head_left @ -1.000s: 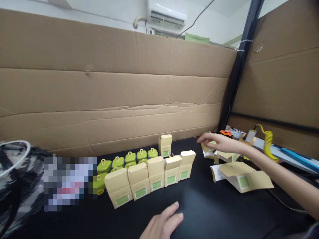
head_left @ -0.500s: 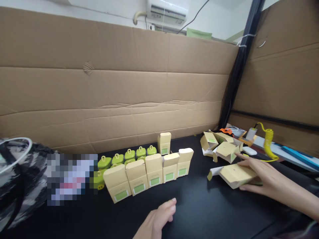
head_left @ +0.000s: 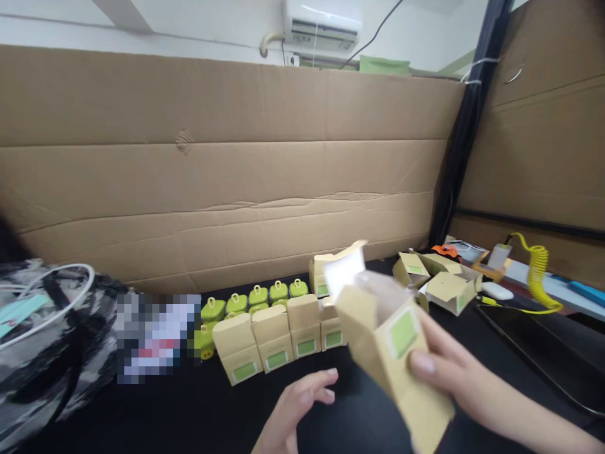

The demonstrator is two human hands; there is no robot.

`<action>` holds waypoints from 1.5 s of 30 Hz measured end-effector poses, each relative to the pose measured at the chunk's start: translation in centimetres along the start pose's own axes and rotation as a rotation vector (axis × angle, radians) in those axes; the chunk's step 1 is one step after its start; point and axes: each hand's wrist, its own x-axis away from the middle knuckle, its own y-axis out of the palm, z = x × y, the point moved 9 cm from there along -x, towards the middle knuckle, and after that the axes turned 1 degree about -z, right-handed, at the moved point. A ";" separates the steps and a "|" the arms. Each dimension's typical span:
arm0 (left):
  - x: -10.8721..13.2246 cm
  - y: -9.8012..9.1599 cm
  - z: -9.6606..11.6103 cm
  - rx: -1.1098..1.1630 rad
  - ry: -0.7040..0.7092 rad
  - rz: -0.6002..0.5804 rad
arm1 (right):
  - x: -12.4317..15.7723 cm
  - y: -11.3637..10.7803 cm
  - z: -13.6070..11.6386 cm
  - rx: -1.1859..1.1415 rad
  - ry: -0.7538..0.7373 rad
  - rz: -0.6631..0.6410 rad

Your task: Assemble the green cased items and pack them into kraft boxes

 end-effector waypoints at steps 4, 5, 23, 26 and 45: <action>0.1 -1.6 -0.3 -0.072 -0.095 0.088 | -1.2 6.2 0.2 -0.217 0.121 -0.307; 0.3 -2.1 -0.2 -0.090 -0.099 0.114 | -1.3 6.8 0.2 -0.234 0.125 -0.334; 0.7 0.6 0.2 0.216 -0.346 0.141 | 0.7 7.0 3.0 0.011 0.168 -0.308; 0.7 0.7 -0.2 0.244 -0.394 0.150 | 0.7 6.3 3.1 -0.062 0.119 -0.242; 1.3 1.7 -1.5 0.306 -0.438 -0.046 | 0.5 3.7 1.8 0.152 -0.101 0.013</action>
